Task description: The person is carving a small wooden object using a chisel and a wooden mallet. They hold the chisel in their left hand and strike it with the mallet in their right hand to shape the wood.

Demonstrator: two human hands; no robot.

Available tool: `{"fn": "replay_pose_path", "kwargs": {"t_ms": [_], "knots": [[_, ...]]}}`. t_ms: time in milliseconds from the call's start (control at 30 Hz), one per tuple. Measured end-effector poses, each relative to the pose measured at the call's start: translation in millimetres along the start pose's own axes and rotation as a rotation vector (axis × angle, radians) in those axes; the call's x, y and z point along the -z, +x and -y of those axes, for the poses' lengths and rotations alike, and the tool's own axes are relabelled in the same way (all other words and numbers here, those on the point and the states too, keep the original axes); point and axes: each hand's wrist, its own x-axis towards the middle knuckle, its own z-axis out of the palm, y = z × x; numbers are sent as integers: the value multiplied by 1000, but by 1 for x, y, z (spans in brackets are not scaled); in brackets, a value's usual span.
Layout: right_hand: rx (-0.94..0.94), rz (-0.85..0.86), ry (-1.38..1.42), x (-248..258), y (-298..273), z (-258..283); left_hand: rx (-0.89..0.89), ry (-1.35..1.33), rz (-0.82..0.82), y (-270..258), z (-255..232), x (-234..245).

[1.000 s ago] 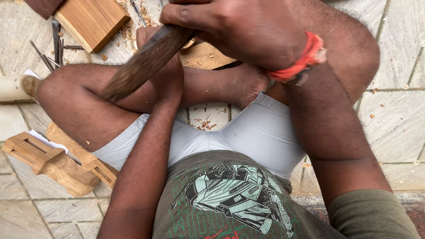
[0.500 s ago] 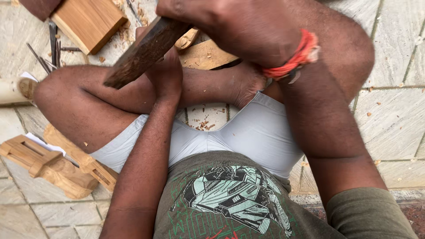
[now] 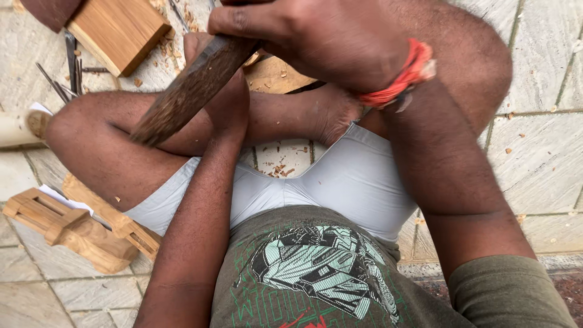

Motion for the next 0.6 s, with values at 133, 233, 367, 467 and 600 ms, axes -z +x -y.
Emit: {"fn": "replay_pose_path", "kwargs": {"t_ms": [133,233,367,467,600], "knots": [[-27,30,-303,1,2,0,-11,-20,-10,10,-5,-6],[-54,15,-101,-6,3,1,11,-13,-17,7,0,-5],[-116,31,-260,-2,-1,0,14,-23,-19,16,2,-10],[-133,10,-176,-4,-4,-2,35,-18,-13,14,9,-11],[-130,13,-124,-4,-2,-2,83,-54,-16,14,17,-14]]}}
